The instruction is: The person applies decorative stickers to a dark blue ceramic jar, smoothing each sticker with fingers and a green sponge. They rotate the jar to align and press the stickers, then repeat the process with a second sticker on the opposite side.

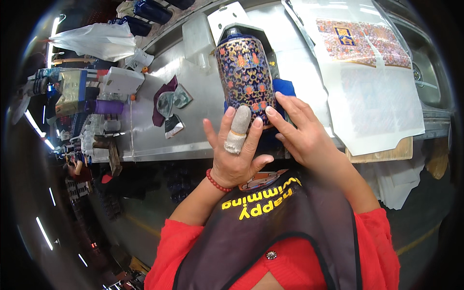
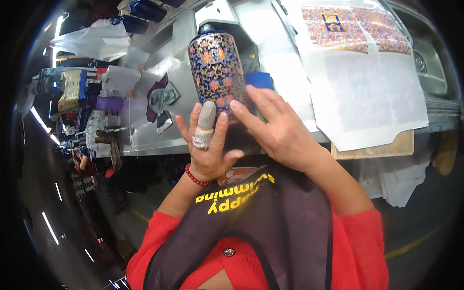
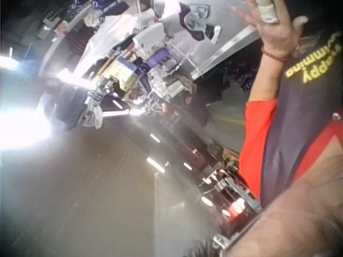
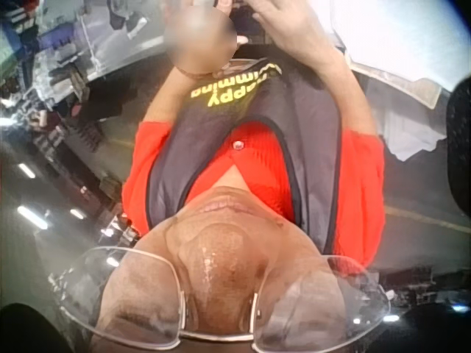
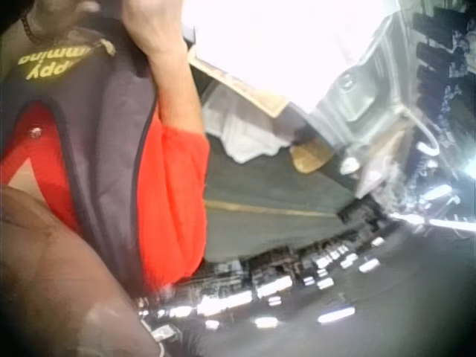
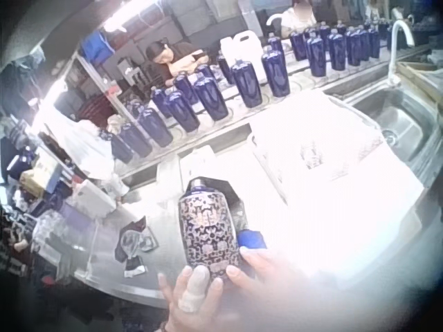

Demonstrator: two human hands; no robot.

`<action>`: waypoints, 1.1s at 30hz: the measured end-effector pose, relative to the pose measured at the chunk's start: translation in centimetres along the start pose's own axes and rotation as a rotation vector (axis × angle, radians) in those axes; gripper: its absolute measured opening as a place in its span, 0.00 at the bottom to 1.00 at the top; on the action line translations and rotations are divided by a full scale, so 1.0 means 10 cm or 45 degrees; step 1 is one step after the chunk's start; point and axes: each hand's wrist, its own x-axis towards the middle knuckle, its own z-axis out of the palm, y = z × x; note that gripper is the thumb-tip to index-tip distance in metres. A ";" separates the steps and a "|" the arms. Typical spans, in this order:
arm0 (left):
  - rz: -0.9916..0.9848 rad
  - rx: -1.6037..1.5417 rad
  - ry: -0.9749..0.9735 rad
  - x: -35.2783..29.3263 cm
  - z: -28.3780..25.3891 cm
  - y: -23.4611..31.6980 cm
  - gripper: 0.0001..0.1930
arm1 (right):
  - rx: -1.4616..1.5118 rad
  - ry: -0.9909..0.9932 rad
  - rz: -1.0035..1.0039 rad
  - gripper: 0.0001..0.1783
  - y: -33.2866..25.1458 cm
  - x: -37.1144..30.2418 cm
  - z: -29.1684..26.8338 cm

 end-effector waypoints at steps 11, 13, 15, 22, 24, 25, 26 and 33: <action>-0.295 -0.172 0.160 0.27 0.01 -0.10 0.57 | -0.298 -0.104 -0.503 0.07 0.13 0.81 -0.33; -0.302 -0.188 0.139 0.28 0.02 -0.13 0.57 | -0.165 -0.212 -0.635 0.07 0.02 0.96 -0.40; -0.310 -0.221 0.174 0.28 0.04 -0.15 0.57 | 0.261 -0.422 -0.197 0.07 0.06 1.29 -0.48; -0.404 -0.365 0.165 0.21 0.16 -0.24 0.59 | -0.175 -0.150 -0.712 0.06 0.09 1.33 -0.38; -0.446 -0.410 0.160 0.19 0.19 -0.25 0.59 | 0.358 -0.440 -0.450 0.05 0.17 1.25 -0.36; -0.462 -0.427 0.118 0.20 0.20 -0.25 0.60 | 0.638 -0.589 -0.338 0.05 0.21 1.22 -0.34; -0.450 -0.405 0.128 0.21 0.19 -0.26 0.60 | 0.576 -0.426 -0.060 0.04 0.26 1.24 -0.31; -0.305 -0.002 0.083 0.36 -0.07 -0.30 0.57 | 0.150 -0.380 -0.641 0.08 -0.13 1.12 -0.42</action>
